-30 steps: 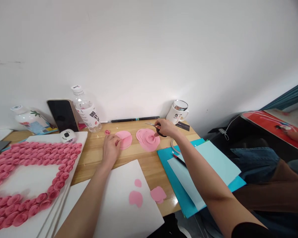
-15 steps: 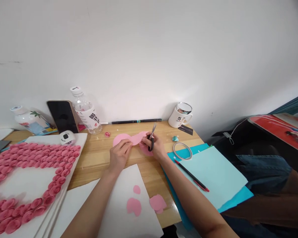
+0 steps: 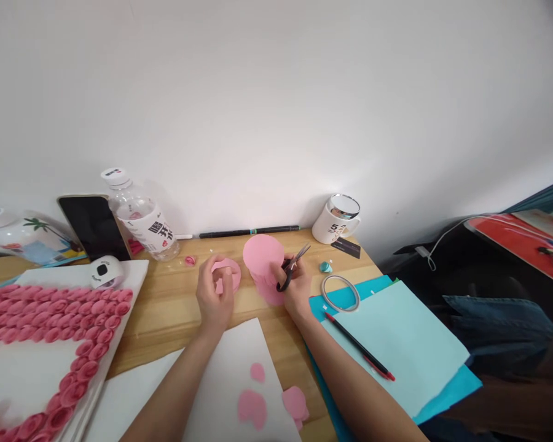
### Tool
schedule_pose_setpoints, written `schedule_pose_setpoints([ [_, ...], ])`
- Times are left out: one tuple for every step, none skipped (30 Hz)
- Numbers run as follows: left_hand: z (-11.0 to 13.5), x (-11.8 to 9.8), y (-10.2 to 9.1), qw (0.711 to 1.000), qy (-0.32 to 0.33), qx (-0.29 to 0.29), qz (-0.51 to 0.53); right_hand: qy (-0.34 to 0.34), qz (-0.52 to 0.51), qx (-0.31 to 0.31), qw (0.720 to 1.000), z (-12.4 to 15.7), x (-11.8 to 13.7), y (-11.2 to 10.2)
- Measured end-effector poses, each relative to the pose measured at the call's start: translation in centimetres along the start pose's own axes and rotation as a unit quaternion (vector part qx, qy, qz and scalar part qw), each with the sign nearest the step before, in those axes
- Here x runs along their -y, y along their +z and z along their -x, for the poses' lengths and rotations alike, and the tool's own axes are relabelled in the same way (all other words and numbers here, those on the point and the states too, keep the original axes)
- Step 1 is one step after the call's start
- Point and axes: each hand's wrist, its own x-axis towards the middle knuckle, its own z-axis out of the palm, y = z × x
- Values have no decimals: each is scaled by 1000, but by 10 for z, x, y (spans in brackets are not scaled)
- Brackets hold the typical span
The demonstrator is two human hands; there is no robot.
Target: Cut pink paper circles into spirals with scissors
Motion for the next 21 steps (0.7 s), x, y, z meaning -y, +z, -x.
schedule_pose_setpoints([
  [-3,-1,0,998,-53,-12,42,-5,1,2,1000,0,0,0],
  [-5,-3,0,992,-97,-13,78,-12,1,10,1000,0,-1,0],
  [-7,-5,1,984,-134,-6,113,-16,3,22,1000,0,-2,1],
  [-9,-6,2,974,-168,-3,153,-18,7,32,999,0,-3,2],
  [-10,-8,4,962,-194,7,190,-17,9,40,999,1,-4,3],
  [-11,-9,4,954,-210,38,210,-15,11,41,999,1,-5,4],
  [-11,-11,5,954,-212,57,206,-16,18,41,999,2,-6,4],
  [-11,-12,4,955,-215,84,186,-20,25,38,999,3,-6,5],
  [-11,-12,4,955,-219,98,174,-30,31,28,999,3,-6,5],
  [-12,-13,3,953,-228,99,174,-38,38,26,998,4,-5,5],
  [-12,-13,2,947,-245,95,182,-44,44,22,998,5,-5,5],
  [-13,-12,1,939,-268,97,194,-50,58,34,997,6,-4,4],
  [-14,-12,0,929,-289,91,211,-55,70,52,995,7,-4,3],
  [-15,-10,0,921,-304,79,231,-67,80,70,992,9,-4,2],
  [-17,-9,-1,912,-314,66,254,-81,84,76,990,10,-4,2],
  [-19,-7,-1,905,-318,49,279,-89,87,80,989,11,-5,2],
  [-20,-6,0,897,-319,40,304,-99,94,90,987,13,-6,2],
  [-22,-4,0,890,-319,32,326,-115,102,105,983,14,-8,2],
  [-23,-3,0,883,-318,28,343,-132,108,118,978,15,-9,3],
  [-24,-2,1,879,-319,27,354,-154,114,126,973,16,-9,4],
  [-24,-2,1,877,-318,25,360,-176,124,136,967,16,-10,5],
])
